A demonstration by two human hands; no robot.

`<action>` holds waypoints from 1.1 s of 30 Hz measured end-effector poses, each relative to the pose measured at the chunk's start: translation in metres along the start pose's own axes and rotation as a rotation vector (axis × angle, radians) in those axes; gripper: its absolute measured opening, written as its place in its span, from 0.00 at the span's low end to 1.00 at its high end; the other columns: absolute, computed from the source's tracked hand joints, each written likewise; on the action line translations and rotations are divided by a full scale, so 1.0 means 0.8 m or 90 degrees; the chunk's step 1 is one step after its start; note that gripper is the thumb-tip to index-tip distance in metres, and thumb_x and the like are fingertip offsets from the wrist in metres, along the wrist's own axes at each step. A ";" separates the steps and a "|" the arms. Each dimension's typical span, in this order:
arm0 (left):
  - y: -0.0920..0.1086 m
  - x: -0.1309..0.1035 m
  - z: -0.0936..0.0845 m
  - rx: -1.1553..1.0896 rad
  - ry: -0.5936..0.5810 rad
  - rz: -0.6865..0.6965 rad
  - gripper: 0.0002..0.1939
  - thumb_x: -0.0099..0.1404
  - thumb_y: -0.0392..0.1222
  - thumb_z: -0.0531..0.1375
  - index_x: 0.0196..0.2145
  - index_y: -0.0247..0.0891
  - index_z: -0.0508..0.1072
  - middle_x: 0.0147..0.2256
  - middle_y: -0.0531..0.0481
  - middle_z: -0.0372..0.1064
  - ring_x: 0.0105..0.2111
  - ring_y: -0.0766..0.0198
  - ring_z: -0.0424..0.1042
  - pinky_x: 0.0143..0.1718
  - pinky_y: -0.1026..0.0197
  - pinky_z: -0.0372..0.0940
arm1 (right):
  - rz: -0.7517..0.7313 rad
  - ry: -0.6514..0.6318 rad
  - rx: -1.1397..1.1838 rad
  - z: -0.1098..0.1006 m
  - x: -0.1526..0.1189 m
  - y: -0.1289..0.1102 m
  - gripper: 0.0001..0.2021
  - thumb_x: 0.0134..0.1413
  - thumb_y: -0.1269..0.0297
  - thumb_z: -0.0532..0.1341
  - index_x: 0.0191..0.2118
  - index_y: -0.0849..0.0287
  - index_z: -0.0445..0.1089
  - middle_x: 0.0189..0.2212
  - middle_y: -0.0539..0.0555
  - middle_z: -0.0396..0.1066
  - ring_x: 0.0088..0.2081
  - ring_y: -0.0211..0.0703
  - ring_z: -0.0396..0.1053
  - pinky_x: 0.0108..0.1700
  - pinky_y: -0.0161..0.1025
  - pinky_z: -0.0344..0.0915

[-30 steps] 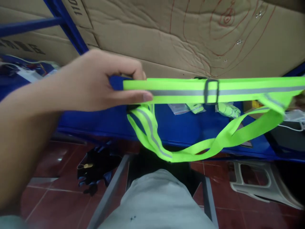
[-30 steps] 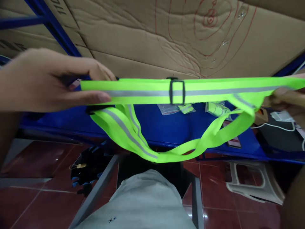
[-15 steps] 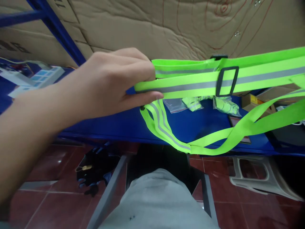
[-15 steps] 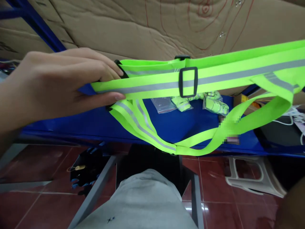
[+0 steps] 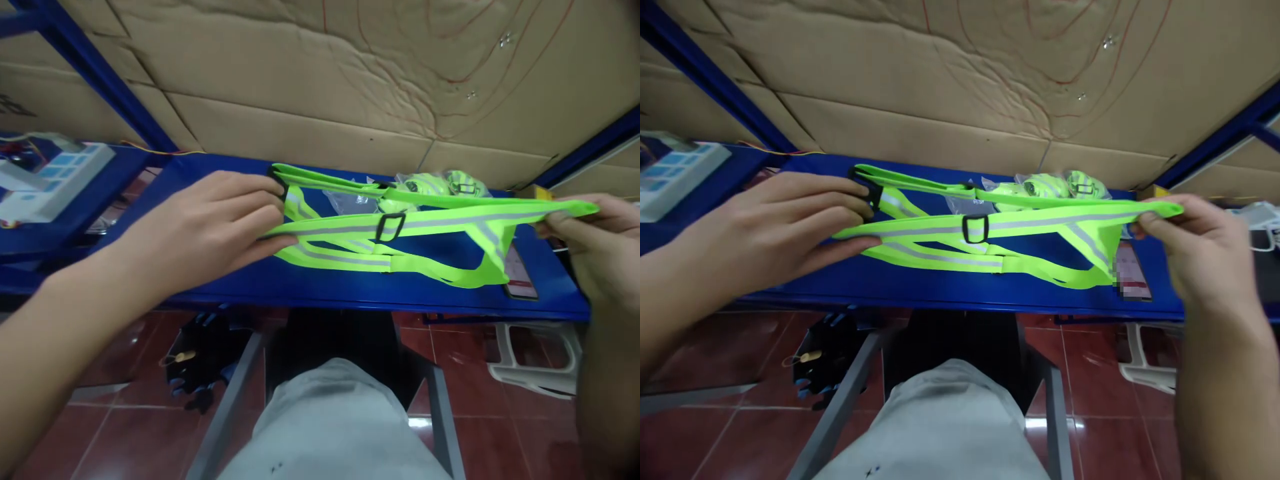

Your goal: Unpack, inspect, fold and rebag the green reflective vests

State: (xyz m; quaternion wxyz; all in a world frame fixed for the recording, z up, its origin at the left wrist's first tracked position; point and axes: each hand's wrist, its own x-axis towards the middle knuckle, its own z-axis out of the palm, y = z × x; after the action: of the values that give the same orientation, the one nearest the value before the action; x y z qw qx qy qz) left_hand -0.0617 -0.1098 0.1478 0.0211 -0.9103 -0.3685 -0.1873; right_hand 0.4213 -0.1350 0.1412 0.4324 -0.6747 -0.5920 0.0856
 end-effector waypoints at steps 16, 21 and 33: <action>-0.064 -0.017 0.088 0.113 -0.108 0.059 0.16 0.75 0.51 0.55 0.36 0.42 0.78 0.44 0.40 0.78 0.55 0.45 0.74 0.54 0.43 0.69 | 0.053 -0.271 -0.120 0.091 -0.052 0.050 0.13 0.63 0.51 0.63 0.43 0.54 0.75 0.35 0.53 0.77 0.34 0.45 0.71 0.35 0.38 0.63; -0.073 -0.021 0.096 0.125 -0.118 0.043 0.19 0.75 0.55 0.55 0.35 0.41 0.78 0.39 0.41 0.78 0.48 0.48 0.76 0.50 0.45 0.70 | -0.154 -0.308 -0.261 0.104 -0.063 0.050 0.16 0.69 0.53 0.55 0.50 0.57 0.74 0.47 0.60 0.79 0.48 0.57 0.76 0.48 0.47 0.71; -0.081 -0.040 0.098 0.145 -0.095 0.016 0.13 0.76 0.48 0.55 0.39 0.40 0.76 0.40 0.44 0.78 0.45 0.51 0.77 0.53 0.45 0.67 | -0.511 -0.360 -0.260 0.196 -0.108 -0.072 0.28 0.72 0.52 0.54 0.71 0.59 0.58 0.69 0.64 0.62 0.69 0.60 0.60 0.70 0.61 0.57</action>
State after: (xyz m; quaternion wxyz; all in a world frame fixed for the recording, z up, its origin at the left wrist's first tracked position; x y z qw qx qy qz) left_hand -0.1011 -0.0701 0.0572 0.0992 -0.9180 -0.3765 -0.0760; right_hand 0.2563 -0.1392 0.0507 0.1142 -0.4158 -0.9019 -0.0250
